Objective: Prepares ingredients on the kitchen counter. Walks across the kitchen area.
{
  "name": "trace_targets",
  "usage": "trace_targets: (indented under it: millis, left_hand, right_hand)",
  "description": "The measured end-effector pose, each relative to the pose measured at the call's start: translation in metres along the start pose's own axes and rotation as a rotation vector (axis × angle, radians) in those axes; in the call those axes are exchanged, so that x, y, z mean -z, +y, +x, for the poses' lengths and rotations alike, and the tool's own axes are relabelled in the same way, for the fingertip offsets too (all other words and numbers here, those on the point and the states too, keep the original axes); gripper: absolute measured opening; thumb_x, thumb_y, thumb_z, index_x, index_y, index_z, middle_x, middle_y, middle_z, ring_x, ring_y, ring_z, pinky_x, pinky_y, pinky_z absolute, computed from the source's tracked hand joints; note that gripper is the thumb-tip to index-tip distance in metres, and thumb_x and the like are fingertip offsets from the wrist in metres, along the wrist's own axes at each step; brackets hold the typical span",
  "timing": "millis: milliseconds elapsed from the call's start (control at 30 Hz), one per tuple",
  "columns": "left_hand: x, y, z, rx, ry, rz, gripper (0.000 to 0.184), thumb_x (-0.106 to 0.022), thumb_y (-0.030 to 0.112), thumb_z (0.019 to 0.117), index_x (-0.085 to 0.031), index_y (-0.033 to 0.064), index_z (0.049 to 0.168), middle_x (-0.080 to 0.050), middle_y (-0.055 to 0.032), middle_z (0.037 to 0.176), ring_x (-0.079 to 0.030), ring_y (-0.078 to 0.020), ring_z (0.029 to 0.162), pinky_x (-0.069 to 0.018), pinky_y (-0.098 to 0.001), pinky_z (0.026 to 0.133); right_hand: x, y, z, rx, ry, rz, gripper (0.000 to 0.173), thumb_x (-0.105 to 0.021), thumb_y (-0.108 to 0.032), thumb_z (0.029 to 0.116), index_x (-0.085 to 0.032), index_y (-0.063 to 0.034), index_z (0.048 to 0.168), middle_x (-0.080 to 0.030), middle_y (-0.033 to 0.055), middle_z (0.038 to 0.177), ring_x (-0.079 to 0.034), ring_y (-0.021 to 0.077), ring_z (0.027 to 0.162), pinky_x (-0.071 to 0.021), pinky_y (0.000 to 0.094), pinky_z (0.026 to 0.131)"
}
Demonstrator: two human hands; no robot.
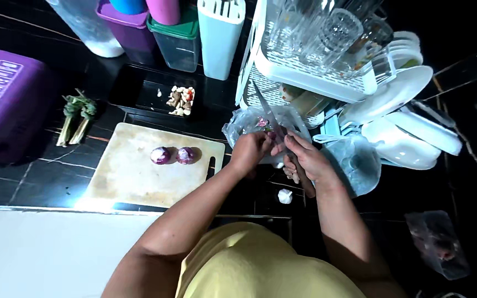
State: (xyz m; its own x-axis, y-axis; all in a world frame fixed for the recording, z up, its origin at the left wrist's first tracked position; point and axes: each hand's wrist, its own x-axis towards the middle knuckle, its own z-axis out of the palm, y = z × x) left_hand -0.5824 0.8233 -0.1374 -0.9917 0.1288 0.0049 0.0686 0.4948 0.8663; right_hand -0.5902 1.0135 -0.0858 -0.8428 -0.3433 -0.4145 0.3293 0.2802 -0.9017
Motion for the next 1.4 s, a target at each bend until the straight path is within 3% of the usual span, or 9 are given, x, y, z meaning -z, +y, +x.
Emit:
trace_targets:
  millis: [167,300,433,500,567,667,767,900,1400]
  left_hand:
    - [0.016,0.006,0.018,0.200,-0.172,0.272,0.045,-0.056,0.015,0.1019,-0.055,0.0158,0.147,-0.070,-0.0233,0.115,-0.068,-0.0450,0.105,-0.0533,-0.0657,0.088]
    - [0.026,0.015,0.014,0.209,-0.185,0.297,0.023,-0.061,0.019,0.0996,-0.072,0.0050,0.114,-0.071,-0.0212,0.112,-0.068,-0.0413,0.106,-0.0544,-0.0634,0.087]
    - [0.042,-0.010,0.013,0.010,-0.073,0.032,0.029,-0.061,0.010,0.0987,-0.067,0.0029,0.126,-0.066,-0.0186,0.129,-0.064,-0.0329,0.120,-0.0510,-0.0523,0.103]
    - [0.059,-0.020,-0.005,-0.075,0.010,-0.248,0.030,-0.059,0.003,0.0988,-0.065,-0.0038,0.128,-0.065,-0.0210,0.129,-0.064,-0.0279,0.118,-0.0506,-0.0433,0.105]
    - [0.081,-0.026,-0.036,-0.011,0.080,-0.474,0.028,-0.054,0.008,0.1045,-0.063,-0.0039,0.128,-0.066,-0.0169,0.123,-0.067,-0.0179,0.102,-0.0564,-0.0355,0.090]
    - [0.107,-0.053,-0.089,0.162,0.288,-0.601,0.027,-0.054,0.018,0.1058,-0.064,0.0058,0.128,-0.069,-0.0066,0.113,-0.066,-0.0112,0.081,-0.0587,-0.0320,0.072]
    - [0.124,-0.091,-0.158,0.389,0.547,-0.607,0.027,-0.052,0.019,0.1069,-0.061,0.0071,0.130,-0.068,-0.0041,0.110,-0.065,-0.0112,0.080,-0.0570,-0.0323,0.071]
    - [0.125,-0.123,-0.243,0.658,0.862,-0.476,0.022,-0.055,0.013,0.1038,-0.060,0.0017,0.122,-0.066,-0.0040,0.102,-0.063,-0.0080,0.074,-0.0564,-0.0265,0.066]
    - [0.178,-0.163,-0.342,0.685,0.686,-0.415,0.024,-0.055,0.016,0.1044,-0.065,0.0015,0.121,-0.068,-0.0105,0.113,-0.069,-0.0131,0.085,-0.0591,-0.0309,0.077]
  right_hand:
    - [-0.004,0.002,-0.027,0.128,0.348,-0.328,0.059,-0.048,-0.030,0.1084,-0.027,-0.0169,0.162,-0.070,0.0043,0.098,-0.050,0.0085,0.051,-0.0453,0.0265,0.048]
    - [-0.028,0.021,-0.064,0.252,0.340,-0.319,0.062,-0.048,-0.025,0.1054,-0.028,-0.0036,0.160,-0.069,0.0047,0.100,-0.051,0.0051,0.053,-0.0451,0.0227,0.046]
    - [-0.038,0.061,-0.093,0.305,0.182,-0.321,0.067,-0.053,-0.019,0.1024,-0.024,0.0019,0.159,-0.068,0.0040,0.103,-0.053,0.0026,0.057,-0.0467,0.0206,0.047]
    - [-0.039,0.081,-0.100,0.296,0.091,-0.406,0.072,-0.062,-0.019,0.0982,-0.027,0.0044,0.157,-0.069,0.0086,0.107,-0.061,0.0054,0.070,-0.0536,0.0244,0.058]
    - [-0.041,0.106,-0.100,0.311,0.056,-0.513,0.077,-0.073,-0.029,0.0914,-0.040,0.0047,0.152,-0.070,0.0183,0.115,-0.070,0.0185,0.092,-0.0600,0.0365,0.078]
    - [-0.045,0.125,-0.098,0.298,-0.034,-0.656,0.070,-0.071,-0.035,0.0922,-0.049,-0.0003,0.149,-0.062,0.0267,0.132,-0.065,0.0365,0.117,-0.0537,0.0549,0.098]
    - [-0.052,0.147,-0.096,0.251,-0.066,-0.776,0.056,-0.070,-0.031,0.0940,-0.057,-0.0112,0.145,-0.055,0.0248,0.141,-0.067,0.0368,0.111,-0.0599,0.0532,0.085]
    - [-0.067,0.162,-0.082,0.288,0.117,-0.873,0.039,-0.074,-0.018,0.0900,-0.069,-0.0063,0.127,-0.058,0.0299,0.134,-0.071,0.0424,0.086,-0.0608,0.0554,0.067]
    - [-0.114,0.143,-0.049,0.430,0.412,-1.243,0.042,-0.066,-0.026,0.0971,-0.067,-0.0097,0.136,-0.054,0.0351,0.138,-0.051,0.0639,0.119,-0.0367,0.0799,0.091]
